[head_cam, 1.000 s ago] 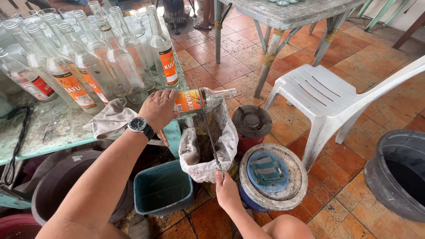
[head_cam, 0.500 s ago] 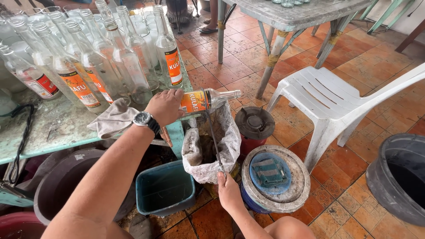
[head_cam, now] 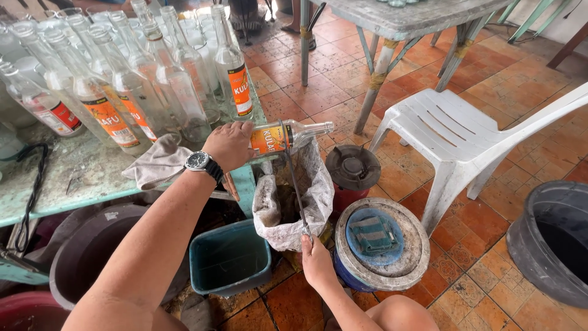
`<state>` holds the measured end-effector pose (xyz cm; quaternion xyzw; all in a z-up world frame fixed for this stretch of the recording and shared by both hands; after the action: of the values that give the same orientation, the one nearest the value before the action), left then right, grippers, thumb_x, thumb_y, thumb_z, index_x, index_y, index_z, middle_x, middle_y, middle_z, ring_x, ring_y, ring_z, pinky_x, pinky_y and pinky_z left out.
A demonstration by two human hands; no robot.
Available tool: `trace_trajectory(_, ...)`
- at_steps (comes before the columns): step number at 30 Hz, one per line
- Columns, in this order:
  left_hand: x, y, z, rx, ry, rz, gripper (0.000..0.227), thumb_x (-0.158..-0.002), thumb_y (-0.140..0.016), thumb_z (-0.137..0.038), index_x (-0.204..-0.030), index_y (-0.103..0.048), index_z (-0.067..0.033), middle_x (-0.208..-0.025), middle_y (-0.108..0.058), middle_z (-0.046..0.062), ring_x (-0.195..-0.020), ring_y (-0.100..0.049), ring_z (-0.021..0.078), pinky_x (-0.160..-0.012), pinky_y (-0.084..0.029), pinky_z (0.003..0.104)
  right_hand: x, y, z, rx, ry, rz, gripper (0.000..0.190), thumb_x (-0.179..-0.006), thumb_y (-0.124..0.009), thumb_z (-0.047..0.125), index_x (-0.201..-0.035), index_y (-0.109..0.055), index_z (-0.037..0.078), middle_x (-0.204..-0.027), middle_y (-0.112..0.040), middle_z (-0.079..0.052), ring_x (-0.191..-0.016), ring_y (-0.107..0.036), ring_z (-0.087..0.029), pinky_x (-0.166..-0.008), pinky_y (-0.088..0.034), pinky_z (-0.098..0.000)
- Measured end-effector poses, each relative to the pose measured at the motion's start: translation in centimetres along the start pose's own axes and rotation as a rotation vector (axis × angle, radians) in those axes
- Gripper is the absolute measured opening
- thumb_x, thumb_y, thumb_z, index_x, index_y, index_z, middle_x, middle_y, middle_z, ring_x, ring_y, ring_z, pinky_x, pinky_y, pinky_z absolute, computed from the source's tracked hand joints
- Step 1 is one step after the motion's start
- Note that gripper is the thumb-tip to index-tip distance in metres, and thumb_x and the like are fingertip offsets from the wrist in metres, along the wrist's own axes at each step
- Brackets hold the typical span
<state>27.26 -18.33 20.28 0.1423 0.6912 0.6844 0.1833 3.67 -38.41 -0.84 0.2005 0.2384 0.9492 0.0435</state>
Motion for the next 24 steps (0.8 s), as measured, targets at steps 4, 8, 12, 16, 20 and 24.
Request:
trace_trajectory(4, 1.4, -1.0, -0.5, -0.074, -0.071, -0.265, 0.065, -0.082, -0.083, -0.041, -0.128, -0.05, -0.0081, -0.122, -0.065, 0.015, -0.112, -0.062, 0.038, -0.099, -0.049, 0.052, 0.1, -0.1, -0.4, -0.001, -0.007, 0.01, 0.087, -0.099, -0.027, 0.067, -0.161, -0.028, 0.005, -0.158, -0.046, -0.019, -0.143, -0.05, -0.035, -0.118, -0.043, -0.042)
trace_trajectory(8, 1.2, -1.3, -0.2, -0.111, -0.081, -0.327, 0.073, -0.082, -0.081, -0.043, -0.136, -0.048, -0.0074, -0.123, -0.064, 0.015, -0.113, -0.061, 0.0369, -0.1, -0.049, 0.051, 0.3, -0.2, -0.3, -0.01, 0.003, 0.01, 0.084, -0.101, -0.028, 0.065, -0.16, -0.029, 0.005, -0.16, -0.043, -0.019, -0.145, -0.049, -0.035, -0.12, -0.042, -0.0425)
trace_trajectory(12, -0.6, -0.1, -0.1, -0.021, 0.044, 0.084, 0.061, -0.091, -0.07, -0.047, -0.133, -0.048, -0.0089, -0.131, -0.061, 0.018, -0.119, -0.06, 0.0389, -0.099, -0.05, 0.051, 0.7, 0.0, 0.2, -0.029, -0.016, 0.013, 0.086, -0.099, -0.027, 0.067, -0.16, -0.029, 0.006, -0.161, -0.042, -0.018, -0.147, -0.047, -0.034, -0.121, -0.04, -0.0429)
trace_trajectory(16, 0.3, -1.5, -0.1, -0.029, 0.026, -0.056, 0.059, -0.088, -0.077, -0.043, -0.127, -0.048, -0.0105, -0.119, -0.062, 0.014, -0.111, -0.061, 0.038, -0.096, -0.048, 0.051, 0.3, -0.1, -0.1, -0.001, -0.013, 0.012, 0.086, -0.1, -0.027, 0.066, -0.16, -0.031, 0.005, -0.16, -0.043, -0.018, -0.146, -0.047, -0.035, -0.121, -0.04, -0.0432)
trace_trajectory(20, 2.1, -1.7, -1.0, -0.164, -0.059, -0.416, 0.075, -0.076, -0.086, -0.042, -0.132, -0.049, -0.008, -0.119, -0.064, 0.013, -0.112, -0.06, 0.0347, -0.104, -0.046, 0.05, 0.4, 0.0, 0.1, -0.019, -0.008, 0.011, 0.08, -0.102, -0.029, 0.061, -0.159, -0.032, 0.006, -0.158, -0.046, -0.017, -0.145, -0.049, -0.034, -0.118, -0.042, -0.0422)
trace_trajectory(24, 1.5, -2.5, -0.6, -0.209, -0.054, -0.422, 0.079, -0.08, -0.08, -0.045, -0.14, -0.045, -0.0077, -0.128, -0.06, 0.013, -0.12, -0.057, 0.0341, -0.108, -0.043, 0.05, 0.3, 0.0, -0.1, 0.006, -0.011, 0.009, 0.083, -0.101, -0.027, 0.065, -0.16, -0.03, 0.006, -0.158, -0.047, -0.018, -0.143, -0.051, -0.034, -0.117, -0.044, -0.0422)
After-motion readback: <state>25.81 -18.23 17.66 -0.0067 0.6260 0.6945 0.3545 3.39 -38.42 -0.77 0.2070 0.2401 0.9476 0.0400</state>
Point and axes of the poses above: each hand's wrist, its own x-axis away from the middle knuckle, its own y-axis out of the back of the hand, z = x × y, the point moved 4 cm from there along -x, towards the middle knuckle
